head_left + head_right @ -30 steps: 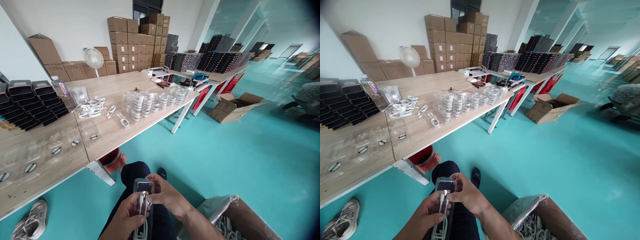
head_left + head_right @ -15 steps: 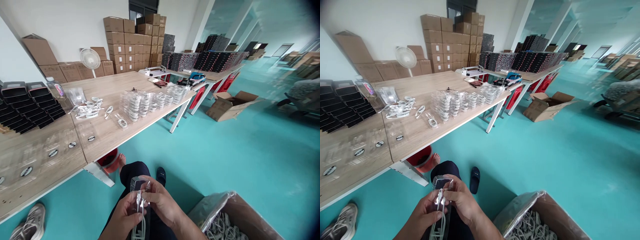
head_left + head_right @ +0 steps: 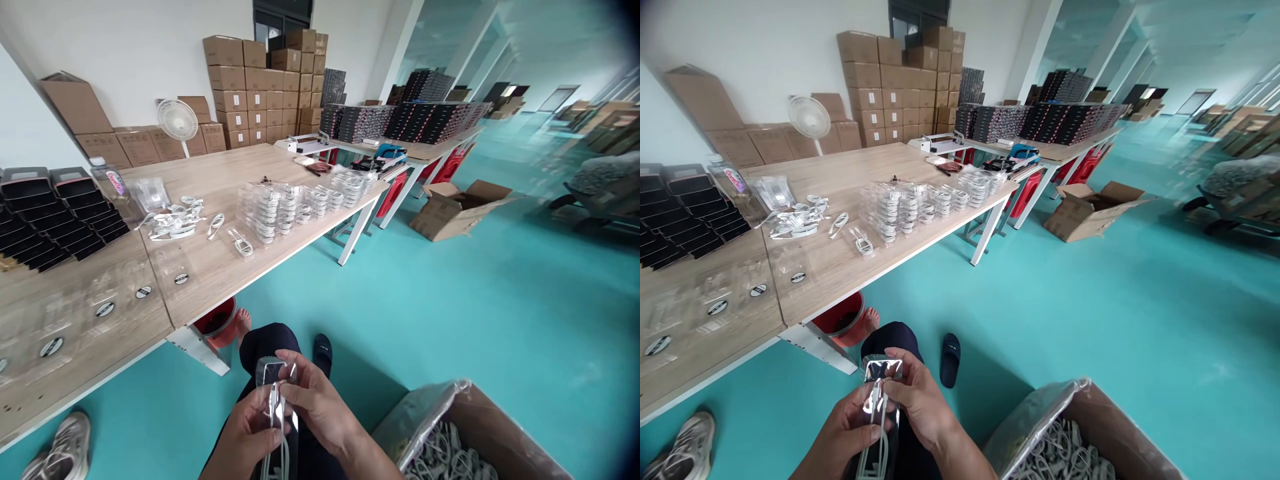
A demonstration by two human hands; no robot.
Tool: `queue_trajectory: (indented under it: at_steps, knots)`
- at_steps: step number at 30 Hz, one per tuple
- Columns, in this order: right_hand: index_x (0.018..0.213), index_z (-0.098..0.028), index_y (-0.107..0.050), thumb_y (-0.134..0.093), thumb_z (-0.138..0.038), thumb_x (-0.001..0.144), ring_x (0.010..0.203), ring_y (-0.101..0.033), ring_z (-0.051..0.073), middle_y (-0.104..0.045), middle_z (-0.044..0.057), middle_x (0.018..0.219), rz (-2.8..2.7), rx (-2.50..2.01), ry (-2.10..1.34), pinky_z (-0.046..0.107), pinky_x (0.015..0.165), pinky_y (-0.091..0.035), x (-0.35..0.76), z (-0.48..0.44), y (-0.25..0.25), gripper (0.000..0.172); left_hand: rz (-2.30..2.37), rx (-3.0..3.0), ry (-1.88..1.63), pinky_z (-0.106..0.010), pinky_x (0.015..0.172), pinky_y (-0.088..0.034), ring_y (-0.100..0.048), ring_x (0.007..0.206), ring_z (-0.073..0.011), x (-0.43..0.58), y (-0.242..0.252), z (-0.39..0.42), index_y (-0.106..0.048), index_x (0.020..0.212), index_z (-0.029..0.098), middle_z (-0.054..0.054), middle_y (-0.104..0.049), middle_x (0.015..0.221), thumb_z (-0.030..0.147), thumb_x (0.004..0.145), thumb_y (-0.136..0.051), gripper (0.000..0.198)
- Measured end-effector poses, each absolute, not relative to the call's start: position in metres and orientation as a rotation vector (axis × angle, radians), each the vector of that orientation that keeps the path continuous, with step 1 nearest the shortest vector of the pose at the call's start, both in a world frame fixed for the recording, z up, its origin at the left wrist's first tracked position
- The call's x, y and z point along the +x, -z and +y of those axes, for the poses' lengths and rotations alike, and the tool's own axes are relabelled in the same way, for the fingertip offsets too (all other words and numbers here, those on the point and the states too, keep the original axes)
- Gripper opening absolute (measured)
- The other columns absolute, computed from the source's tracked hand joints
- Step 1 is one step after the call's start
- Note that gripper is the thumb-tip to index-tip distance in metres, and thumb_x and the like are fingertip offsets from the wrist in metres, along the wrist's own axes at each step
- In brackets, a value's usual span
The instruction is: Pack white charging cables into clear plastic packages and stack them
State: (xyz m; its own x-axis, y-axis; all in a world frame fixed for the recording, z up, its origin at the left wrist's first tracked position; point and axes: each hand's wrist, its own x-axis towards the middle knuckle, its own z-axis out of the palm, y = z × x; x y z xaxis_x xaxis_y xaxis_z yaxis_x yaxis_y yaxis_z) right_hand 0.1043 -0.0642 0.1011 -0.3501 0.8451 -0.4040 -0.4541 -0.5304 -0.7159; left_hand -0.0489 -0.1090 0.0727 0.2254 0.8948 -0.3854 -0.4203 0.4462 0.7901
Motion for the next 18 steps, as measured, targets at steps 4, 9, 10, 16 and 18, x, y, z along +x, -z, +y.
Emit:
queue_trajectory:
  at_steps: [4, 9, 10, 16, 18]
  knots:
    - [0.119, -0.024, -0.061, -0.088, -0.035, 0.068, 0.063, -0.055, 0.01, -0.062, -0.004, 0.085, -0.773, -1.074, -1.787, 0.027, 0.06, -0.046, 0.1, -0.063, -0.096, 0.059, 0.934, 0.492, -0.999, -0.029, 0.07, -0.048, -0.065, 0.074, -0.0183, -0.046, -0.074, -0.105, -0.076, 0.107, 0.019, -0.006, -0.076, 0.091, 0.028, 0.056, -0.089, 0.053]
    - [0.127, -0.026, -0.058, -0.077, -0.055, 0.077, 0.071, -0.061, 0.015, -0.064, -0.003, 0.082, -0.705, -1.055, -1.776, 0.031, 0.071, -0.049, 0.09, -0.068, -0.081, 0.06, 0.843, 0.378, -1.092, -0.031, 0.082, -0.051, -0.071, 0.087, -0.0217, -0.047, -0.086, -0.093, -0.075, 0.112, 0.02, -0.008, -0.079, 0.098, 0.021, 0.063, -0.084, 0.049]
    - [0.126, -0.027, -0.059, -0.075, -0.056, 0.079, 0.075, -0.063, 0.016, -0.067, -0.002, 0.085, -0.681, -1.034, -1.813, 0.033, 0.075, -0.05, 0.089, -0.07, -0.08, 0.058, 0.821, 0.365, -1.112, -0.032, 0.084, -0.052, -0.072, 0.089, -0.0224, -0.048, -0.089, -0.09, -0.075, 0.111, 0.02, -0.008, -0.079, 0.099, 0.02, 0.064, -0.083, 0.047]
    - [0.118, -0.029, -0.068, -0.078, -0.052, 0.078, 0.105, -0.066, 0.024, -0.073, 0.005, 0.109, -0.865, -0.903, -1.948, 0.04, 0.1, -0.046, 0.095, -0.084, -0.084, 0.048, 0.89, 0.296, -1.205, -0.03, 0.078, -0.055, -0.071, 0.082, -0.0186, -0.057, -0.097, -0.082, -0.076, 0.099, 0.022, -0.004, -0.078, 0.096, 0.018, 0.064, -0.084, 0.036]
    - [0.121, -0.029, -0.067, -0.084, -0.052, 0.071, 0.108, -0.065, 0.025, -0.072, 0.005, 0.112, -0.919, -0.833, -1.981, 0.04, 0.099, -0.046, 0.096, -0.086, -0.081, 0.057, 0.913, 0.289, -1.226, -0.029, 0.076, -0.055, -0.07, 0.08, -0.0172, -0.059, -0.099, -0.08, -0.076, 0.097, 0.023, -0.003, -0.077, 0.094, 0.018, 0.065, -0.085, 0.033]
